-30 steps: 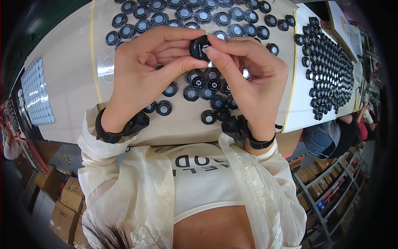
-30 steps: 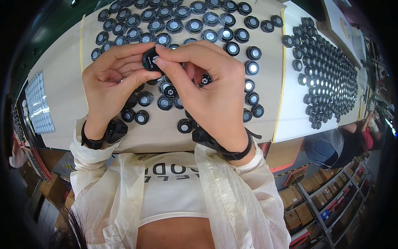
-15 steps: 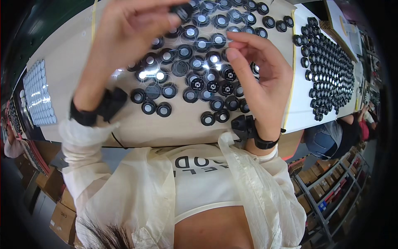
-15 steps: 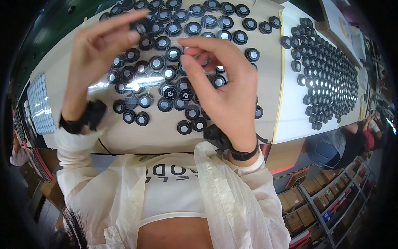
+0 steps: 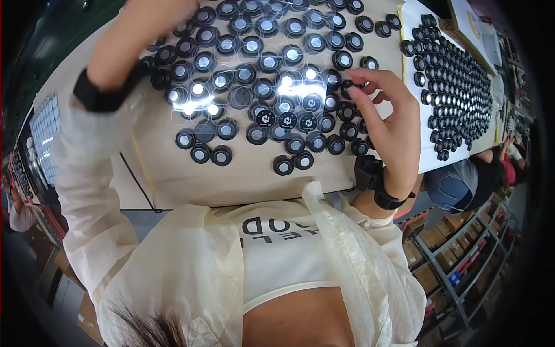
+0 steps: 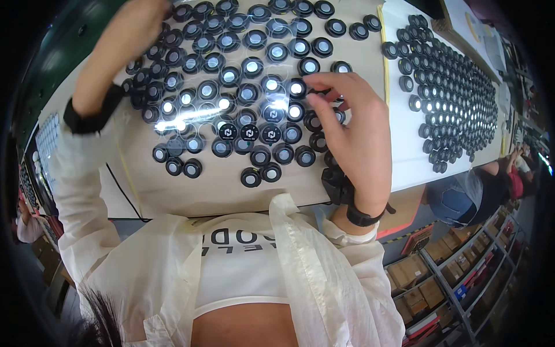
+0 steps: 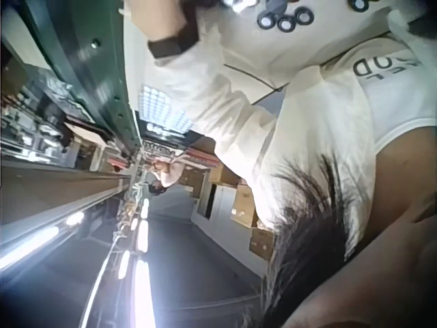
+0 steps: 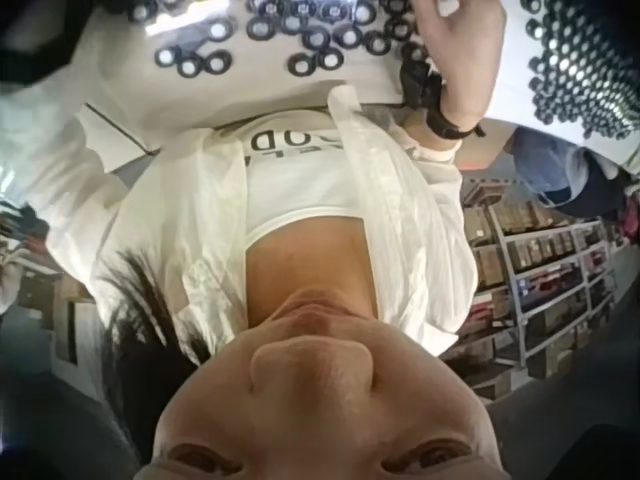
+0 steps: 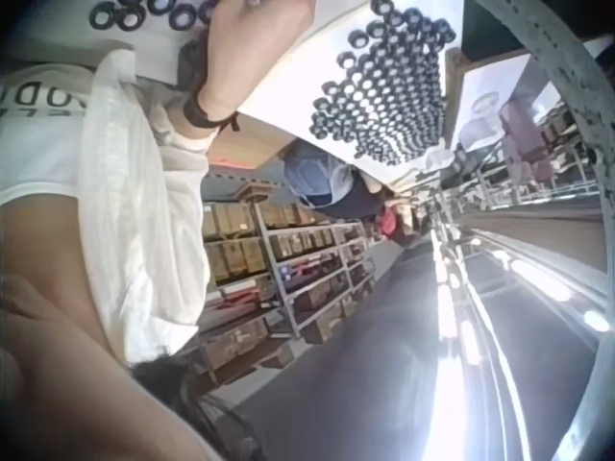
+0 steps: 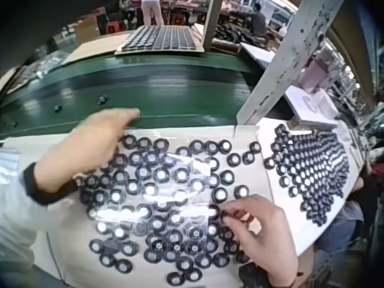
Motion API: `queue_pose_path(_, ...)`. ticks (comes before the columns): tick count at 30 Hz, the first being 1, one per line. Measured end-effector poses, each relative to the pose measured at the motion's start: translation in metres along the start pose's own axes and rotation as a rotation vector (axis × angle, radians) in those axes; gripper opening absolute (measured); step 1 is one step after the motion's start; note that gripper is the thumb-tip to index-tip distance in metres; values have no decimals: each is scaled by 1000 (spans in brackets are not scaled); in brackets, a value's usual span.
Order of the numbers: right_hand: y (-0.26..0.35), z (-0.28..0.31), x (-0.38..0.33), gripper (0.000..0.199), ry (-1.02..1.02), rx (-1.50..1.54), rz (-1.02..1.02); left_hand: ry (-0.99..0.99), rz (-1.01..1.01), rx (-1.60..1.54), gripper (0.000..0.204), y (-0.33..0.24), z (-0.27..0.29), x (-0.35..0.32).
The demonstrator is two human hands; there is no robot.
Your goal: Inspecting and arranging small circular electronic components on a backlit light table.
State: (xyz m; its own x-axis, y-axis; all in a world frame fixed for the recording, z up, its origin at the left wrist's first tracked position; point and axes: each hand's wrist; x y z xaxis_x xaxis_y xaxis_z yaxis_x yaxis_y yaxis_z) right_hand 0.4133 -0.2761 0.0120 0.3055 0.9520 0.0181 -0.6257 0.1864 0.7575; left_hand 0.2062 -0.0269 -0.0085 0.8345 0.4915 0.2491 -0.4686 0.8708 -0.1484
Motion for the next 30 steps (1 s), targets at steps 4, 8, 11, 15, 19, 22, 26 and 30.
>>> queue_pose_path(4, 3, -11, 8, 19, 136, -117, 73, 203, -252, -247, 57, -63, -10, -32)
queue_pose_path(8, 8, -18, 15, 15, 277, -182, 133, 189, -221, -336, 52, -91, -25, -57)
queue_pose_path(11, 10, -21, 15, 14, 328, -208, 82, 208, -205, -360, 53, -93, -28, -62)
queue_pose_path(15, 14, -22, 23, 13, 355, -225, 43, 208, -200, -279, 55, -88, -33, -64)
queue_pose_path(19, 5, -22, 34, 12, 428, -178, 84, 215, -200, -214, 53, -91, -30, -61)
queue_pose_path(22, 5, -24, 33, 9, 397, -275, 200, 234, -210, -168, 53, -91, -29, -60)
queue_pose_path(26, 32, -12, 22, 9, 381, -232, 160, 201, -216, -190, 55, -93, -28, -60)
queue_pose_path(30, 48, 6, 9, 12, 369, -63, 169, 135, -198, -315, 55, -90, -29, -60)
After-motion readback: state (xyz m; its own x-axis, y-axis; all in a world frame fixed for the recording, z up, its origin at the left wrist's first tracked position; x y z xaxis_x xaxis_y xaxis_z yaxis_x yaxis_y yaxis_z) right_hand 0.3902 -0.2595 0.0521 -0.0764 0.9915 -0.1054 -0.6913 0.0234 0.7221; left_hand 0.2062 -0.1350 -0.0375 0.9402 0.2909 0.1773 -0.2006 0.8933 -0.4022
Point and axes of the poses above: each hand's wrist, its own x-axis towards the middle knuckle, its own z-axis out of the back of the hand, y = z × x, and after that the axes turned 1 degree about z, right-handed
